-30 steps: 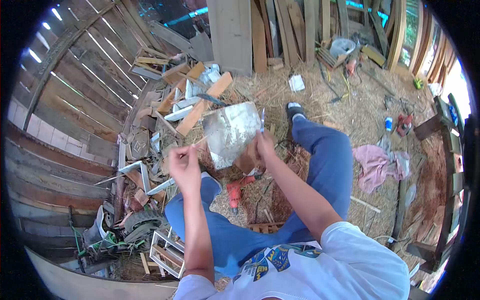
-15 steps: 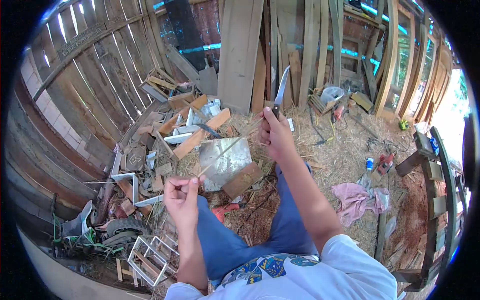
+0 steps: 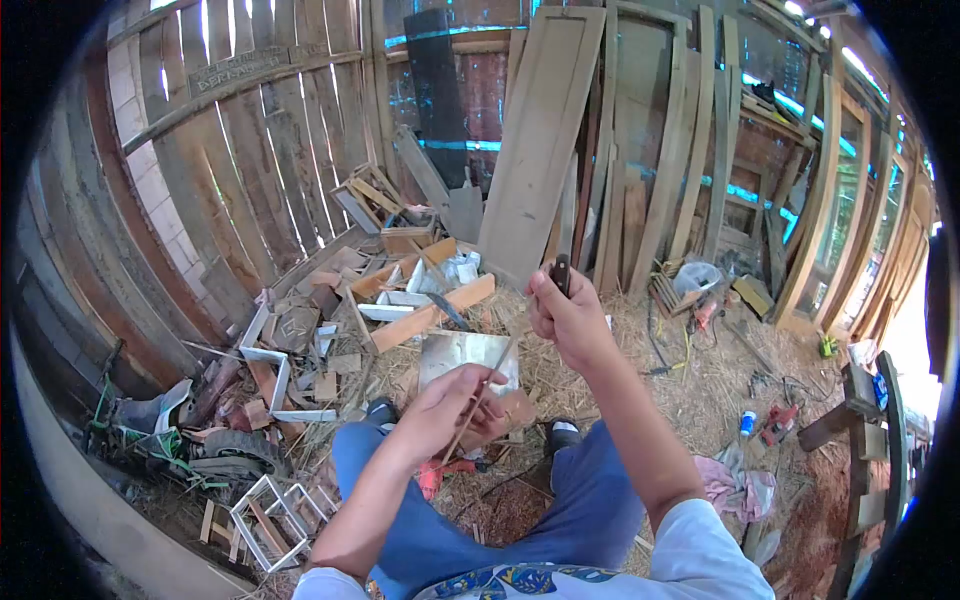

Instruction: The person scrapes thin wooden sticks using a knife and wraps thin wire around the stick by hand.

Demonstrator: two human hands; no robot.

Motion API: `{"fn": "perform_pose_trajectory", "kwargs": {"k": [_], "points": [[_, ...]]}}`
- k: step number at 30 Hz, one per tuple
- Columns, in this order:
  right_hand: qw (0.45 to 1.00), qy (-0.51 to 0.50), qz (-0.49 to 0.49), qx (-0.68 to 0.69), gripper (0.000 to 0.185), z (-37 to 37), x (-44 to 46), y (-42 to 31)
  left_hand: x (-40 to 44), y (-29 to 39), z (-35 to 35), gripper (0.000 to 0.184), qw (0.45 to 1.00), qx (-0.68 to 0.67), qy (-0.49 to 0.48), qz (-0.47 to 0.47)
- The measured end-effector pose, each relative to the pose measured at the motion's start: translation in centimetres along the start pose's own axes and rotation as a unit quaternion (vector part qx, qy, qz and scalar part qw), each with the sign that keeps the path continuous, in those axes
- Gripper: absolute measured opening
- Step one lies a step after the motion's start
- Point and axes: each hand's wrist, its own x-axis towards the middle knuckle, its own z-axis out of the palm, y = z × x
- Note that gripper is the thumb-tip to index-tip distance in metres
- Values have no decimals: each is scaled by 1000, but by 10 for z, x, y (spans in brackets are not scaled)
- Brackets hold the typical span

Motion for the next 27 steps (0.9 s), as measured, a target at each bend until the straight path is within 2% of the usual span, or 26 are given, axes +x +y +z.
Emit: {"fn": "perform_pose_trajectory", "kwargs": {"k": [3,5,6,8,9,11,12,13,15,17,19,23,25,27], "points": [[999,-13,-1,-31,22,-11,14,-2,24,-6,3,33,1000,3,-8,-20],[993,-22,-35,-113,32,-17,27,-11,40,-5,1,32,1000,-10,9,-8],[993,-21,-39,-113,32,-22,33,-14,49,-3,-2,30,999,-26,27,3],[997,-39,42,51,47,-33,48,-17,69,-3,-14,30,999,-38,20,5],[997,-39,45,51,47,-37,56,-11,78,-5,-20,30,998,-56,12,1],[999,-19,-20,-45,58,-49,73,8,96,-8,-29,30,998,-65,6,4],[998,-16,-33,-43,49,-54,79,18,105,-10,-33,30,997,-72,-1,10],[998,-12,-31,-44,49,-56,82,28,113,-14,-39,30,997,-74,-4,7],[982,14,-87,-169,42,-58,86,51,124,-24,-51,31,997,-77,0,30],[976,5,-88,-200,36,-66,90,74,130,-32,-63,31,997,-77,11,29],[904,-2,-173,-392,35,-64,93,89,132,-42,-75,32,997,-76,27,22],[874,-31,-201,-441,29,-61,102,123,133,-55,-92,30,997,-58,41,11],[822,-63,-239,-513,24,-60,98,132,133,-66,-98,30,998,-39,43,10],[832,-75,-189,-517,23,-56,91,129,132,-77,-104,29,996,37,66,51]]}}
